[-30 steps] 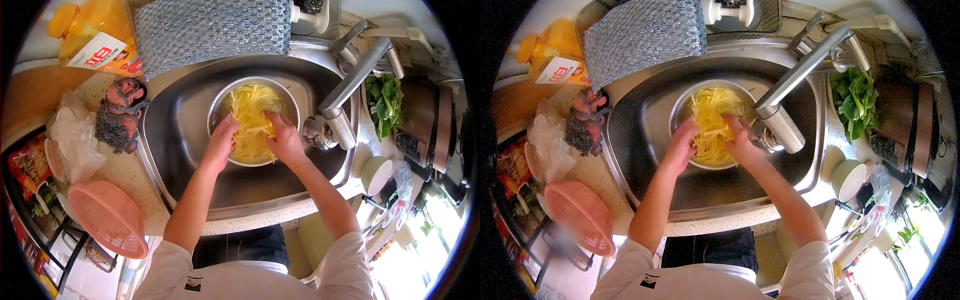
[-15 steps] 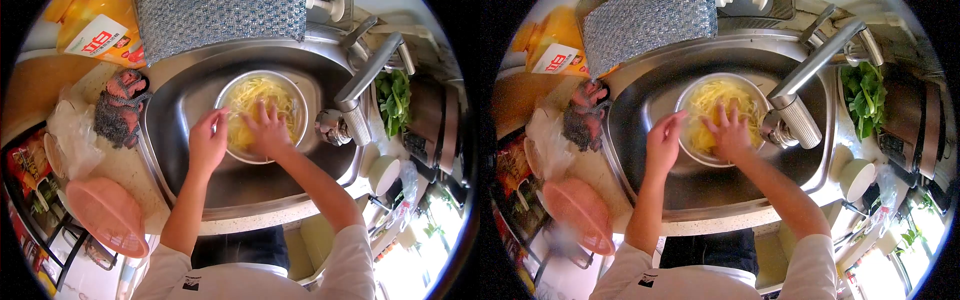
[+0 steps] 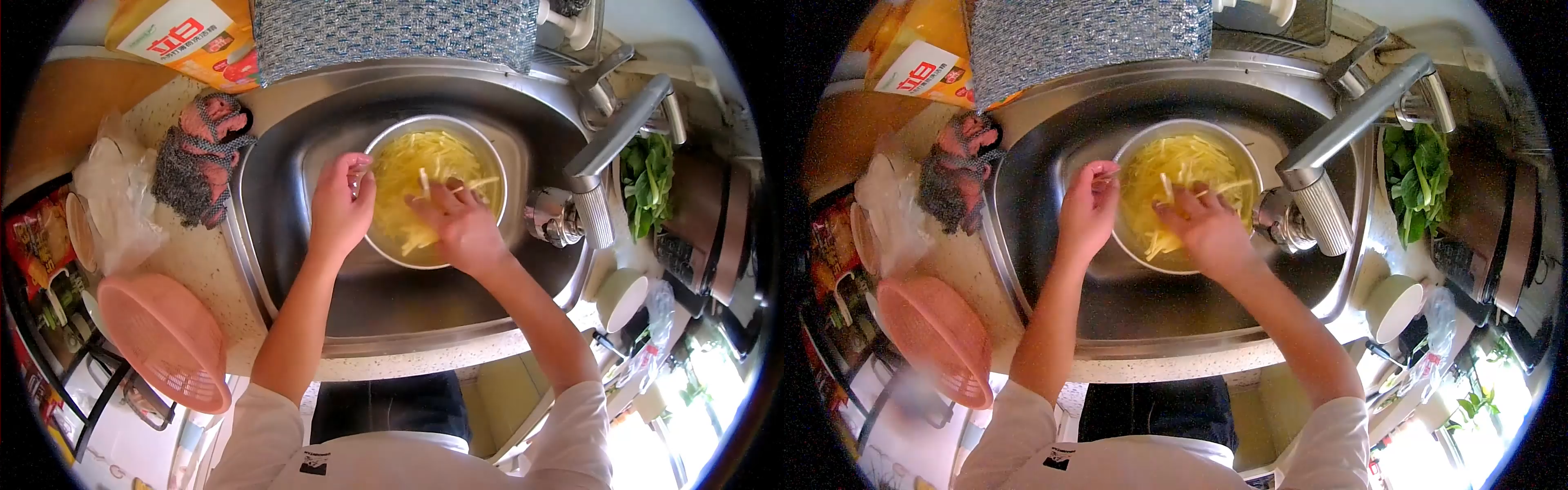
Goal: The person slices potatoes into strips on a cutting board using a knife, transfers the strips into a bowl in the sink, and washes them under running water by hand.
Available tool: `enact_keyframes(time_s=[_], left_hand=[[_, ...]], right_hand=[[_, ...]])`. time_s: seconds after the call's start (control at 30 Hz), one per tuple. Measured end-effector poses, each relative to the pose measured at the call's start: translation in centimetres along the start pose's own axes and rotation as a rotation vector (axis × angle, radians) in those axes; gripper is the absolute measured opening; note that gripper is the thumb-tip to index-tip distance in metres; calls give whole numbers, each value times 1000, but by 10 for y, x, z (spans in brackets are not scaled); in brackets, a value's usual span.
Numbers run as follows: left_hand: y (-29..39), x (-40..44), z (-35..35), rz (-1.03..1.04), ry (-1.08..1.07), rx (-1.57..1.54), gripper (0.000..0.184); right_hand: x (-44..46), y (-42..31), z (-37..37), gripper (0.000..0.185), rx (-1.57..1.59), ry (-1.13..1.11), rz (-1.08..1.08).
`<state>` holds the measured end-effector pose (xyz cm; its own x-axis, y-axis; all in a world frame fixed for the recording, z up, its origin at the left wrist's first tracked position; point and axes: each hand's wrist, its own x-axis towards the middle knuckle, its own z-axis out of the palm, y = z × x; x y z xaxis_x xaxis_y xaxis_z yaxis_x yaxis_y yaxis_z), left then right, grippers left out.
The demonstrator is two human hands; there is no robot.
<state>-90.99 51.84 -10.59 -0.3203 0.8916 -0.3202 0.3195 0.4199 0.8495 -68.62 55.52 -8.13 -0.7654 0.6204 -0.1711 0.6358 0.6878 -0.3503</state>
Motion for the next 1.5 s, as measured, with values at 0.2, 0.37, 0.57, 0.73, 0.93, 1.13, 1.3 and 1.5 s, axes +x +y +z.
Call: enact_keyframes(time_s=[0.2, 0.37, 0.57, 0.73, 0.93, 1.13, 1.3, 1.5], left_hand=[[-19, 2, 2, 113, 68, 98, 37], [-21, 1, 3, -63, -103, -67, 47], [-22, 0, 6, -54, -49, -95, 42], [-23, 0, 6, -88, -39, -127, 40], [-10, 3, 6, -248, 97, -512, 36], [-5, 0, 7, -47, -119, -482, 41], [-2, -13, 17, -96, -374, -76, 64], [6, -14, 14, -196, -510, -47, 79]], right_hand=[[36, -13, 13, 47, -132, -15, -174], [61, -20, 39, 47, -293, -222, -135], [67, -19, 61, 34, -196, -319, -111], [40, -13, 11, 30, -59, -342, -171], [12, 7, -22, 67, 47, -92, -129], [44, 24, -1, 113, -2, -79, 96], [71, 16, 23, 103, -43, -290, 218], [63, 32, 38, 68, 128, -233, 234]])
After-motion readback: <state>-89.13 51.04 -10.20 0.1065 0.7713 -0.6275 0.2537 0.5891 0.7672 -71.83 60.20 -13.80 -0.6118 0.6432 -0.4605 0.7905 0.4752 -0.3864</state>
